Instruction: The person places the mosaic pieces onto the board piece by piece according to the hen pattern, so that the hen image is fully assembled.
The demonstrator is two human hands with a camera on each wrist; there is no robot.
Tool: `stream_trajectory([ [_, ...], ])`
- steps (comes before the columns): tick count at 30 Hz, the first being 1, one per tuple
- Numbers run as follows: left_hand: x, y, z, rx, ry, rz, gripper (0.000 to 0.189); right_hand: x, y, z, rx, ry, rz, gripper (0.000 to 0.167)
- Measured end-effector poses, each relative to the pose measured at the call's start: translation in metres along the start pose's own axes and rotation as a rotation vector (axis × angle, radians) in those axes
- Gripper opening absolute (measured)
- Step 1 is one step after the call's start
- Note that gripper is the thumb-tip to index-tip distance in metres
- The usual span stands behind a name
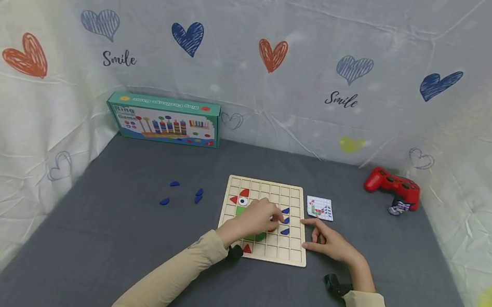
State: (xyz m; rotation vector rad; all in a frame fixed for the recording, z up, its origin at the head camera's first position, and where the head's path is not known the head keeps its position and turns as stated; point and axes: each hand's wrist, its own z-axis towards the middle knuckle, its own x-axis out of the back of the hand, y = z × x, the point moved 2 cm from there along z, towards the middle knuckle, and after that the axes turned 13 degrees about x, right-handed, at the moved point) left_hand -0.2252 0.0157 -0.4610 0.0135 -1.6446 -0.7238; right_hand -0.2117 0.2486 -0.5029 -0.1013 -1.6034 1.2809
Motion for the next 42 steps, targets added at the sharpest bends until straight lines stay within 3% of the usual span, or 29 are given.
stream_trajectory([
  [6,0.007,-0.012,-0.01,0.024,0.05,-0.014,0.014,0.002,-0.015,0.001,-0.023,-0.01,-0.007,0.054],
  [13,0.018,-0.032,-0.022,0.074,0.093,-0.051,0.014,0.001,0.002,0.0,0.005,-0.006,-0.014,0.056],
  [24,0.036,-0.078,-0.047,0.203,0.167,-0.149,0.014,0.001,-0.001,0.002,-0.002,0.0,0.018,0.055],
  [31,0.048,-0.112,-0.064,0.304,0.222,-0.129,0.014,0.0,0.003,0.0,0.0,-0.006,-0.011,0.055],
  [35,0.057,-0.13,-0.074,0.347,0.261,-0.063,0.014,0.0,0.006,0.0,-0.008,-0.006,-0.015,0.056],
  [42,0.069,-0.16,-0.087,0.374,0.273,0.006,0.016,0.001,0.004,-0.001,-0.03,-0.013,0.004,0.057],
])
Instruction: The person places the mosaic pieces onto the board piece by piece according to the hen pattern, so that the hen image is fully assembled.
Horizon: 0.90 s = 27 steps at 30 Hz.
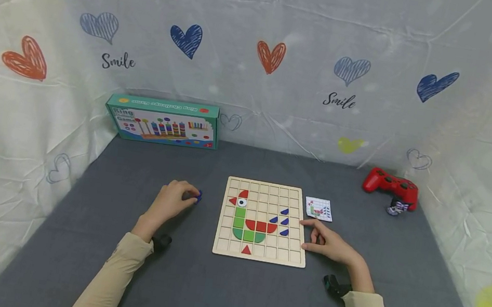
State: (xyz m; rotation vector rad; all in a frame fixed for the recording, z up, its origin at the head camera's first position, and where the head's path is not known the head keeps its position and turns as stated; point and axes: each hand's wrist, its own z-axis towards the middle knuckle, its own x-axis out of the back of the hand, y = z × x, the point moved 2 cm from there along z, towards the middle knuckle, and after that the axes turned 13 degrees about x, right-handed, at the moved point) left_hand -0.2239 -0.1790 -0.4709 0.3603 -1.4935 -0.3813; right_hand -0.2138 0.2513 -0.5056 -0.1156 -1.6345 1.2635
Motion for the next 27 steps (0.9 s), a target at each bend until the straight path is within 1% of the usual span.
stream_trajectory([
  [3,0.004,-0.013,0.002,-0.006,-0.009,0.012,0.016,0.0,-0.001,0.0,0.001,0.003,0.0,0.057],
  [6,0.008,-0.024,0.004,-0.005,-0.016,0.046,0.017,0.0,-0.001,0.0,0.005,0.003,-0.005,0.056],
  [11,0.014,-0.037,0.01,0.008,-0.044,0.095,0.017,-0.001,0.0,0.0,0.017,0.006,-0.014,0.056],
  [18,0.02,-0.048,0.019,0.012,-0.113,0.116,0.022,-0.002,0.0,0.0,0.037,0.017,-0.02,0.055],
  [27,0.028,-0.059,0.03,0.035,-0.146,0.129,0.026,-0.001,0.0,0.0,0.037,0.01,-0.016,0.054],
])
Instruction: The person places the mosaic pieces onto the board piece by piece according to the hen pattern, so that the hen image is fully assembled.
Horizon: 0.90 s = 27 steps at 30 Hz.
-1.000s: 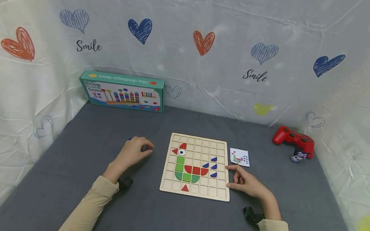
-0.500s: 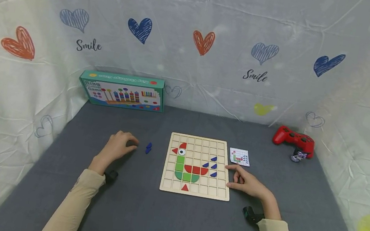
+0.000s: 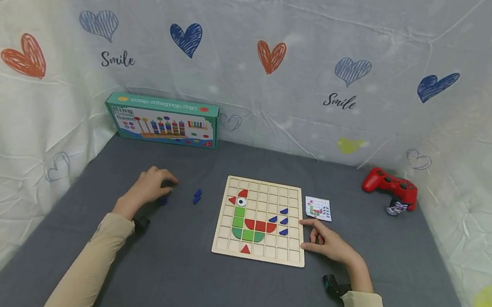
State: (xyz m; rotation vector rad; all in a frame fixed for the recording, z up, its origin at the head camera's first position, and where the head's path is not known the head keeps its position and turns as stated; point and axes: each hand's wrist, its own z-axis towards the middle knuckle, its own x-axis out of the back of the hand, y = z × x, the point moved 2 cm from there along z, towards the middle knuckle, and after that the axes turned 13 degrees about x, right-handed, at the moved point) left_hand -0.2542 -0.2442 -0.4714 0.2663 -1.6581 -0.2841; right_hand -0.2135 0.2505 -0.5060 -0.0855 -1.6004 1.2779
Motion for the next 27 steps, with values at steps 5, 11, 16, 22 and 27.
stream_trajectory([
  [5,0.005,-0.004,0.005,-0.01,-0.012,0.014,0.028,0.001,-0.002,0.0,-0.001,0.007,0.002,0.054],
  [11,0.008,-0.007,0.012,-0.038,0.007,0.101,0.029,0.001,-0.003,0.0,0.003,0.009,0.005,0.054],
  [16,0.01,-0.01,0.015,-0.043,0.053,0.142,0.023,0.001,-0.002,0.0,-0.022,0.001,0.009,0.055],
  [22,0.008,-0.015,0.015,-0.044,0.079,0.138,0.017,0.0,-0.002,0.001,-0.01,0.005,0.004,0.054],
  [27,0.007,-0.017,0.014,-0.04,0.084,0.126,0.013,-0.001,-0.003,0.001,-0.018,0.005,0.0,0.053],
])
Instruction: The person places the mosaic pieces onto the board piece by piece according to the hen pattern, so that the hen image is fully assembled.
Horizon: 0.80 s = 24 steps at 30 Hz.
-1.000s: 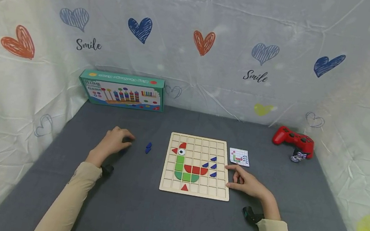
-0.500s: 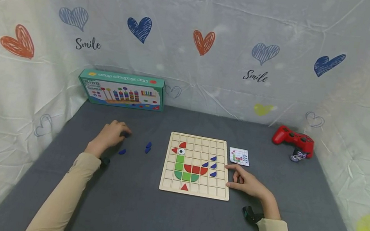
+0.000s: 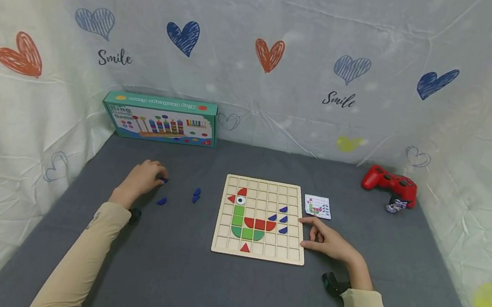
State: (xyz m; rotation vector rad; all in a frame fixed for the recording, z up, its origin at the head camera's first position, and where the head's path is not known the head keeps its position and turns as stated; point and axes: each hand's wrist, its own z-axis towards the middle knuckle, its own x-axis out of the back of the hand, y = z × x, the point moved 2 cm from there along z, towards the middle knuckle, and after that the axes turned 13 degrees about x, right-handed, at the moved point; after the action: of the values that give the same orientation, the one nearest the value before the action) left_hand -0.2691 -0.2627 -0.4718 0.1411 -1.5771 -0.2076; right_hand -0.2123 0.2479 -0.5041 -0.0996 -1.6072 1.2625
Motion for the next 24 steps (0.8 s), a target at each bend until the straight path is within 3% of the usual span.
stream_trajectory([
  [6,-0.001,0.002,-0.002,-0.008,0.019,0.01,0.013,0.0,0.0,0.0,-0.006,-0.002,-0.002,0.053],
  [11,-0.004,0.01,-0.003,0.003,0.04,-0.037,0.016,0.003,0.0,0.001,0.0,-0.003,0.004,0.054],
  [15,-0.005,0.023,-0.005,-0.004,0.054,-0.074,0.018,0.004,0.001,0.0,-0.011,-0.007,0.019,0.055],
  [24,-0.01,0.058,-0.007,-0.083,0.105,-0.079,0.017,0.002,0.0,0.0,-0.017,-0.005,0.007,0.055],
])
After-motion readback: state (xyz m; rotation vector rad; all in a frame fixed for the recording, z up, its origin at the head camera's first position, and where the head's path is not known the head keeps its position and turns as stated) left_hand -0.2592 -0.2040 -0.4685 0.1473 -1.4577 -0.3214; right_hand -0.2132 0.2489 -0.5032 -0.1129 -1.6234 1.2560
